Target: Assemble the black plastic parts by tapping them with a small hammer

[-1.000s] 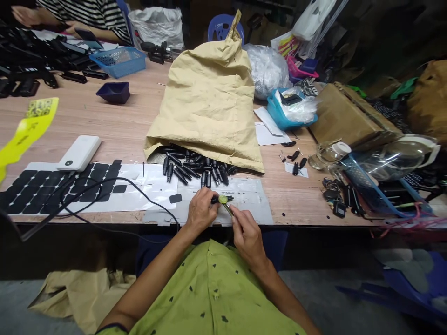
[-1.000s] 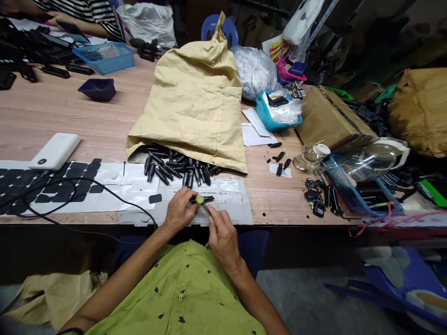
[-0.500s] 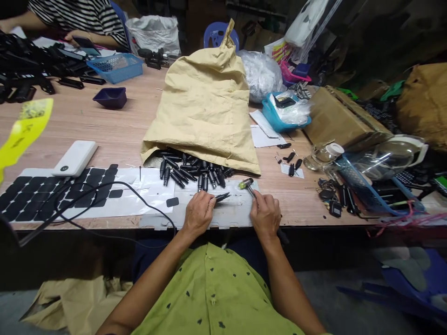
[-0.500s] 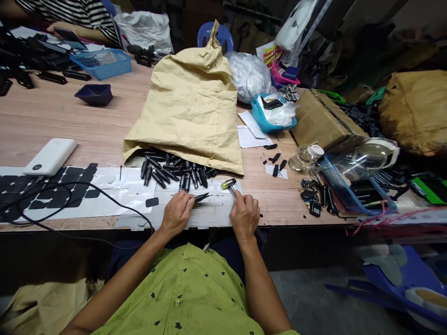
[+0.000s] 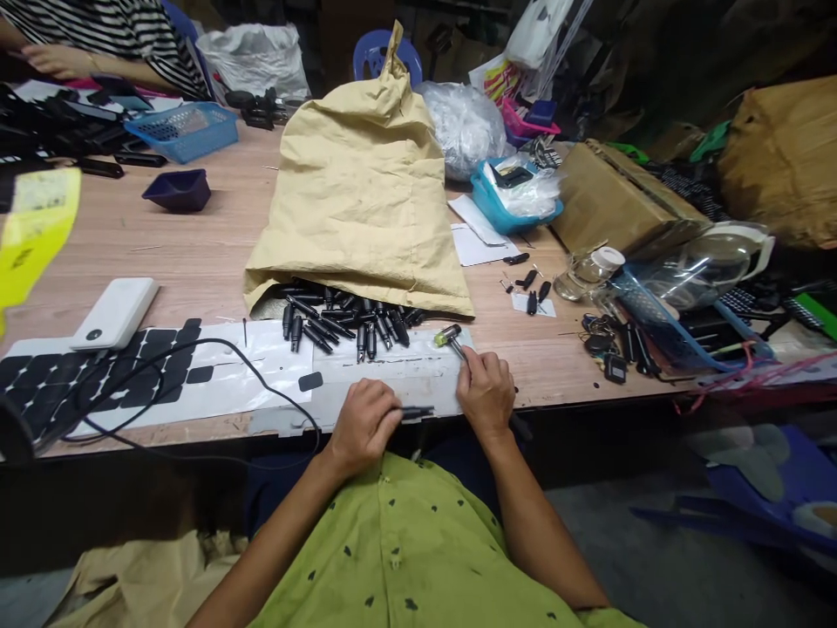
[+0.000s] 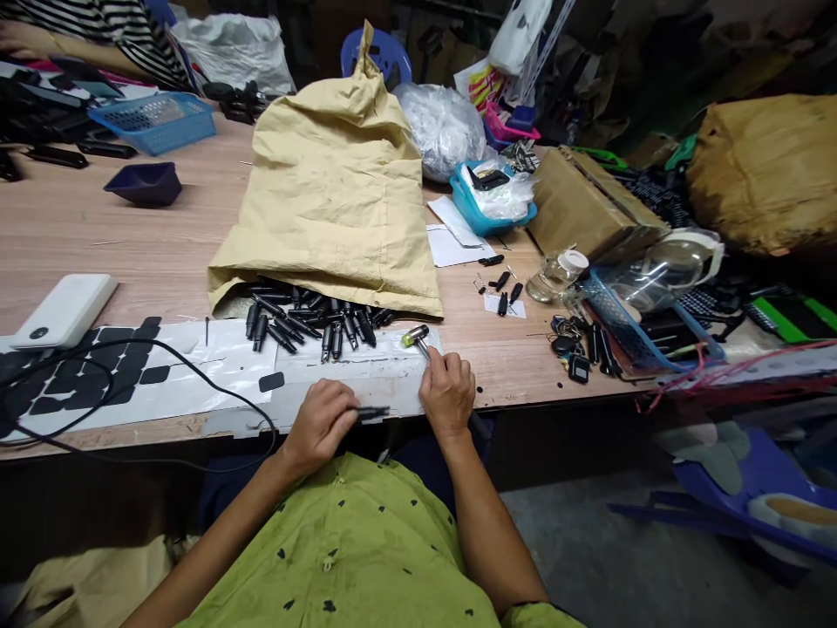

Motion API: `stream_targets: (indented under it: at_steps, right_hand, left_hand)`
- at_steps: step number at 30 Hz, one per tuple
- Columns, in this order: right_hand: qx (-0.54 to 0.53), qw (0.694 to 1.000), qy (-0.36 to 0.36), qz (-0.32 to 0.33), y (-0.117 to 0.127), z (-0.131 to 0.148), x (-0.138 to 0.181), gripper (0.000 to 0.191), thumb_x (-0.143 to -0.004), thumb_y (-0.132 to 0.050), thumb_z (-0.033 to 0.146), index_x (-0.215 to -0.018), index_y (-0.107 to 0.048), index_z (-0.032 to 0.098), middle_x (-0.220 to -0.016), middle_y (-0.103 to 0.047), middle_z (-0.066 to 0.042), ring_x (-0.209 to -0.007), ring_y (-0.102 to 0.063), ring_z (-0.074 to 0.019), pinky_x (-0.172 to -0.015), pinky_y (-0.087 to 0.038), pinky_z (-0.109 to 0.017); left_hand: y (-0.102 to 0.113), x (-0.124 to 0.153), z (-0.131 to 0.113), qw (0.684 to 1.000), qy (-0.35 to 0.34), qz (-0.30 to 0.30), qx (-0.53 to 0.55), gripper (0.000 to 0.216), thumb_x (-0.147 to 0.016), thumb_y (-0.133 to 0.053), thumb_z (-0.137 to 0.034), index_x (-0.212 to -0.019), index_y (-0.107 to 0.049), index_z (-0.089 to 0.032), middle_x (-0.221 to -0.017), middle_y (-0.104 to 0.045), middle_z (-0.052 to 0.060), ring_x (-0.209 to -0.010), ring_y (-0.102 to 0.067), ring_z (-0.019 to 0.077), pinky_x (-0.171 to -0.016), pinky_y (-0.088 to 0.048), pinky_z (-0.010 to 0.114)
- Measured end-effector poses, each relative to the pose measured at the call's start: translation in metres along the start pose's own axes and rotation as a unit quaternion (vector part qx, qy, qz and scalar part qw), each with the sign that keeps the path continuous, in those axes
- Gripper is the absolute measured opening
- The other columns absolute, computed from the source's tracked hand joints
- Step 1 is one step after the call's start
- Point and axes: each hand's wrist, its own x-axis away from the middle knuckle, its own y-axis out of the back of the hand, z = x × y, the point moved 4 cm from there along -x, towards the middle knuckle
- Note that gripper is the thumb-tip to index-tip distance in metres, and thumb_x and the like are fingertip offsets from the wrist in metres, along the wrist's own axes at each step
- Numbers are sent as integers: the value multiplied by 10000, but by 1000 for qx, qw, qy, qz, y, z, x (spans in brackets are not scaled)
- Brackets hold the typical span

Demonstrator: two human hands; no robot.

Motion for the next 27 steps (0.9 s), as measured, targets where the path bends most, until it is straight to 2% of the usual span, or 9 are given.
stream_targets:
  at_steps: [3,6,10,13,15,17,19,21,27]
  right_hand:
    - [0,1000,1,0,0,1,0,297,-930,-493,173,-1126,-711,218,-834,-550,-66,-805,-448,-226,-693,-319,-332]
    - [-10,1000,-4,10,0,0,0,295,-927,-502,176,-1134,-709,216,-842,-544,-68,-812,-447,-225,-694,-317,-329]
    - [-19,1000,-7,17,-1,-1,0,301,-922,-501,171,-1140,-705,214,-846,-544,-70,-817,-442,-226,-691,-313,-331]
    - [-26,999,-6,23,-2,0,0,305,-921,-505,162,-1144,-707,215,-845,-541,-69,-818,-437,-226,-683,-305,-328]
    - [-23,1000,-4,19,-1,1,0,304,-923,-506,156,-1142,-709,214,-841,-543,-66,-814,-439,-223,-682,-304,-325]
    - [-16,1000,-2,11,-1,2,0,304,-924,-505,151,-1140,-711,212,-836,-546,-63,-808,-442,-220,-683,-304,-324]
    - [-11,1000,0,5,-1,3,0,303,-919,-507,148,-1136,-710,212,-832,-547,-60,-804,-443,-216,-683,-304,-321]
    - [-8,1000,5,-2,-1,3,0,298,-915,-509,145,-1125,-710,210,-825,-546,-57,-798,-442,-213,-685,-304,-318]
    - [-21,999,15,-25,-2,1,2,290,-911,-510,153,-1114,-710,208,-811,-542,-53,-775,-442,-206,-676,-305,-313]
  left_hand:
    - [-5,23,-8,998,-39,7,-53,168,-920,-545,-300,-925,-696,-227,-1245,-646,125,-1188,-539,304,-1002,-464,476]
    - [-11,35,-10,992,-52,20,-112,128,-888,-609,-258,-973,-704,-246,-1439,-558,111,-1332,-461,324,-1079,-432,499]
    - [-13,34,-12,988,-59,31,-138,110,-838,-688,-254,-946,-691,-236,-1465,-540,131,-1340,-465,342,-1071,-442,517]
    - [-6,28,-14,995,-48,9,-83,142,-814,-716,-295,-933,-681,-225,-1332,-630,138,-1250,-537,336,-1021,-474,504]
    - [2,19,-10,998,-8,-42,-42,106,-872,-651,-299,-935,-666,-216,-1109,-705,115,-1073,-621,278,-920,-521,433]
    - [11,6,3,991,62,-111,-34,135,-944,-546,-294,-950,-652,-210,-913,-703,77,-885,-641,222,-788,-535,356]
    - [17,-9,20,974,139,-171,-59,200,-981,-469,-290,-988,-649,-204,-865,-682,66,-820,-633,205,-728,-526,323]
    - [20,-26,37,955,197,-199,-98,214,-974,-459,-269,-1023,-653,-195,-917,-680,82,-867,-640,220,-765,-531,332]
    - [16,-52,53,930,293,-105,-198,238,-899,-548,-199,-1109,-661,-187,-992,-670,105,-963,-635,279,-833,-523,381]
